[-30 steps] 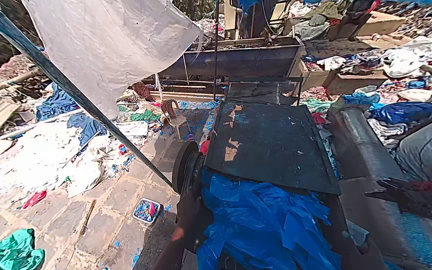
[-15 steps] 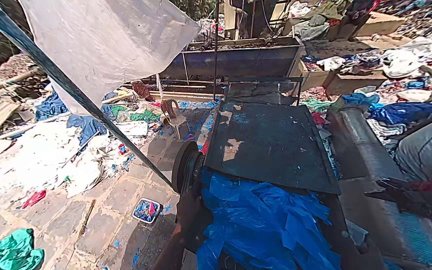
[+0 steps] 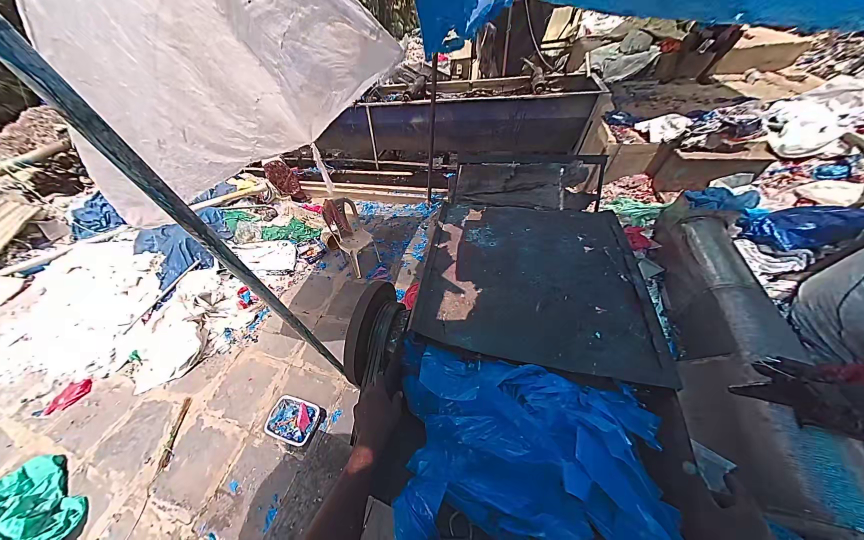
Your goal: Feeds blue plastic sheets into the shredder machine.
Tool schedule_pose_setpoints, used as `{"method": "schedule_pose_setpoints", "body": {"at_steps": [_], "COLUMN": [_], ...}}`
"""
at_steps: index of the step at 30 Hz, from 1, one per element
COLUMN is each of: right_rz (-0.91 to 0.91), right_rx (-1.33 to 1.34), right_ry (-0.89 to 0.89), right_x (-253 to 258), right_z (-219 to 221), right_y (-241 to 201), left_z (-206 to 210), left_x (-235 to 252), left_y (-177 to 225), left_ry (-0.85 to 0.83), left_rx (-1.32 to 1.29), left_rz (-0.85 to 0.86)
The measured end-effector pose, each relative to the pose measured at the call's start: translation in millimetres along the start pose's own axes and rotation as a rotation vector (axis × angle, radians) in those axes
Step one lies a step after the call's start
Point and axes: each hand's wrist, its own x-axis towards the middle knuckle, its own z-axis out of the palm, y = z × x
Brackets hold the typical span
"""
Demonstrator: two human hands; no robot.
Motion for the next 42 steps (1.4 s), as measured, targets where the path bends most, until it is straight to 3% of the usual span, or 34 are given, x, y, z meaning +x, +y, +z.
{"method": "schedule_pose_setpoints", "body": {"at_steps": [33,42], "right_rz": [-0.016,0.035], "right_rx": [-0.026,0.018], "right_ry": [0.007,0.007], "right_x": [14,-8], "right_z": [4,-3], "right_y": [19,-9], "left_z": [-2,-5], "left_x": [-2,-4], "left_y": [2,3], "left_ry": [-0.001,-0.017], "left_rx": [0.013,0.006], "left_rz": [-0.006,-0.012]}}
